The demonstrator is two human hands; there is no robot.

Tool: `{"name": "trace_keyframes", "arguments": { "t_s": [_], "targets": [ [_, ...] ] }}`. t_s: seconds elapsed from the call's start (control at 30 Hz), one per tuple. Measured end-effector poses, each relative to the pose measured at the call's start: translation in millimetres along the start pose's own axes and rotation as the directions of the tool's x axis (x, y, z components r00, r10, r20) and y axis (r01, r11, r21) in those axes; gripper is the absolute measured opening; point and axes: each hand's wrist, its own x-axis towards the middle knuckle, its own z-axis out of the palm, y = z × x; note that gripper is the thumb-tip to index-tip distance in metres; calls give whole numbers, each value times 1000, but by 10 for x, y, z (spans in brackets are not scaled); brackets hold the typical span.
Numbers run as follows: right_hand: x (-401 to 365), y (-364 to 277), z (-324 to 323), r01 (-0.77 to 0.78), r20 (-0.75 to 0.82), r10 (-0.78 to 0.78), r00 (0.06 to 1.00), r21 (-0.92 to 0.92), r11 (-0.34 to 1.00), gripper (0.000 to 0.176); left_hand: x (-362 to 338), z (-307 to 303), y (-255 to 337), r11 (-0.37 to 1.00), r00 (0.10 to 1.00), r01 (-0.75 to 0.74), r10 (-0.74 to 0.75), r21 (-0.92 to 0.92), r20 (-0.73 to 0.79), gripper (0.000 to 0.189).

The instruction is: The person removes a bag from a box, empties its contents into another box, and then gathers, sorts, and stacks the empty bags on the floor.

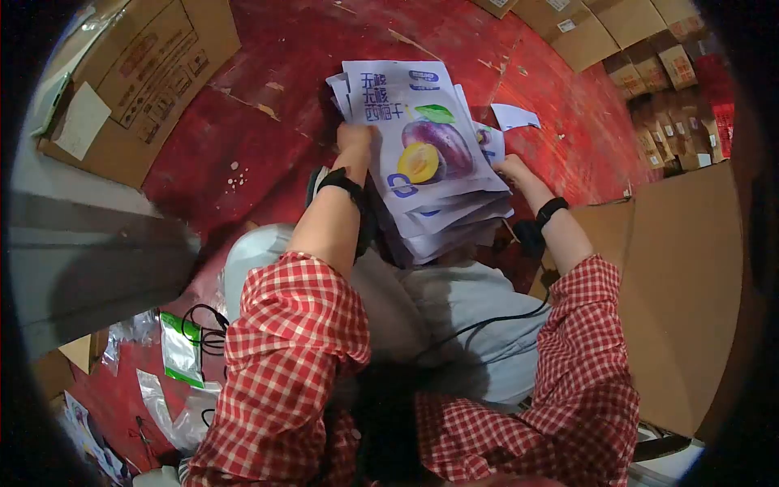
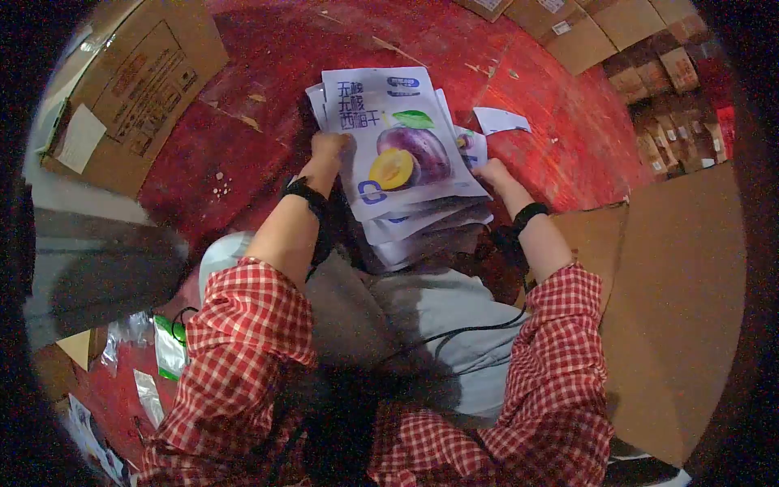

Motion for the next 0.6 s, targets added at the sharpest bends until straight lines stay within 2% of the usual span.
{"name": "trace_keyframes", "arguments": {
  "t_s": [0.03,0.1,0.13,0.17,0.2,0.23,0.27,0.3,0.33,0.43,0.47,0.53,0.6],
  "targets": [
    [75,53,24,8,-45,-9,999,-23,1000,29,24,8,25,997,1000,15,-15,77,-5,42],
    [217,159,-102,104,-268,-166,949,-230,968,31,509,304,-375,973,977,-210,212,91,-14,42],
    [287,171,-80,139,-360,-261,896,-330,934,31,573,307,-437,969,972,-228,232,93,-35,42],
    [-139,-196,-215,181,-365,-353,861,-429,885,34,647,316,-511,964,966,-246,252,96,-55,42],
    [-688,-659,-280,118,-479,-399,782,-514,849,33,527,299,-435,983,982,-163,170,82,-83,41],
    [-830,-792,-459,35,-524,-426,737,-601,799,33,367,251,-316,995,991,-80,86,60,-103,40],
    [-843,-819,-647,59,-602,-485,635,-588,807,30,171,139,-173,997,994,-72,74,28,-76,40],
    [-956,-927,-822,89,-627,-478,615,-547,832,29,-78,0,-12,998,997,-63,63,-7,-45,39],
    [-1103,-1086,-1004,121,-651,-471,595,-507,853,28,-215,-59,83,998,999,-52,52,-44,-13,39],
    [-1480,-1526,-1290,321,-644,-658,390,-575,753,26,-13,91,-43,997,999,11,-15,-72,-48,39],
    [-1595,-1676,-1312,363,-623,-698,353,-597,716,25,-62,70,-14,996,999,16,-20,-88,-42,39],
    [-1781,-1981,-1221,440,-578,-770,272,-636,633,23,368,196,-295,976,986,-148,134,160,95,41],
    [-1958,-2232,-825,512,-435,-808,398,-625,589,21,414,255,-276,949,979,-175,139,261,150,41]
  ]
}}
